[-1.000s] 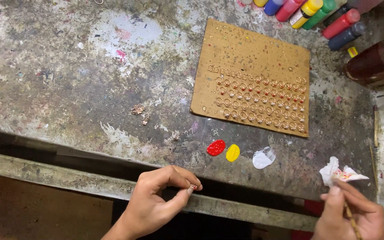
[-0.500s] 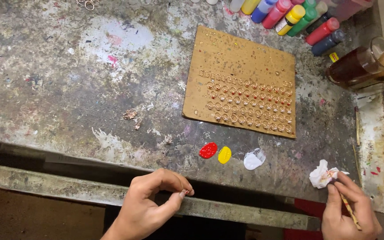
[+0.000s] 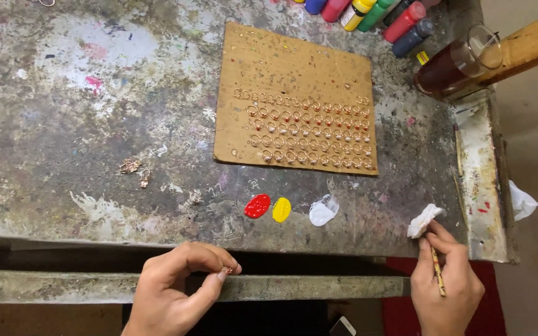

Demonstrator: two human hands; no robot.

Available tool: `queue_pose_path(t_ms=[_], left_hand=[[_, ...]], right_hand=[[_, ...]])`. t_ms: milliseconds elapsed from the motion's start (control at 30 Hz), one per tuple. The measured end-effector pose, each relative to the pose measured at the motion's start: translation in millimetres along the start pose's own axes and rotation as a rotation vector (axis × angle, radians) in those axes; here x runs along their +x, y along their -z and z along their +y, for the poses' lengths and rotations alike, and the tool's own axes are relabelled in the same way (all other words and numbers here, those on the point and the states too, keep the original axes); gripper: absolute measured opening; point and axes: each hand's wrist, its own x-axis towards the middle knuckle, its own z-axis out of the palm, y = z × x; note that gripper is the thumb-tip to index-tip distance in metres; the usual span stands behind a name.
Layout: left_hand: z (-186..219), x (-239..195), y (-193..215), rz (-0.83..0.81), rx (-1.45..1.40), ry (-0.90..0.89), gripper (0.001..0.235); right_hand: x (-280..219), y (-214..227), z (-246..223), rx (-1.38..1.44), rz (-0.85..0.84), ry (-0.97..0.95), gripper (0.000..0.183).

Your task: The person paints small metal keychains with red and yellow paint using a fine brush. They pick up each keychain, apply paint to the center, and place it on a cardboard drying board. The process is repeated for multiple keychains.

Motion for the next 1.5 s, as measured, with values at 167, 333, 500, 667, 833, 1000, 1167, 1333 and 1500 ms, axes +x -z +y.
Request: queue_pose_path(t_ms=[167, 333, 500, 667, 833, 1000, 1167, 1333, 1500], left_hand=[[-1, -2, -1, 0.007, -0.032, 0.018, 0.008], [4, -1, 2, 0.011, 0.011, 0.010, 0.009], [7, 2, -1, 0.010, 0.001, -0.036, 0.011], [3, 0, -1, 0.049, -0.028, -0.037, 0.010], [4, 2, 0, 0.049, -0.013, -0.034, 0.011], [6, 5, 2, -0.002, 0.049, -0.064, 0.011], [7, 6, 3, 0.005, 0.060, -0.051, 0.011], [6, 7, 4, -0.016, 0.067, -0.079, 0.010], [8, 7, 4, -0.013, 0.055, -0.092, 0.009]], right_hand=[[-4, 5, 17, -0.076, -0.027, 0.181, 0.007], [-17, -7, 14, 0.180, 0.197, 0.253, 0.014], [-33, -27, -31, 0.496, 0.421, 0.074, 0.018], [-2, -32, -111, 0.989, 0.246, 0.145, 0.014], [19, -21, -140, 0.781, 0.074, 0.189, 0.009], [21, -21, -143, 0.732, 0.022, 0.156, 0.010], [22, -22, -144, 0.728, 0.017, 0.155, 0.010], [21, -24, -143, 0.711, 0.009, 0.165, 0.009], [21, -24, -145, 0.722, 0.014, 0.151, 0.008]])
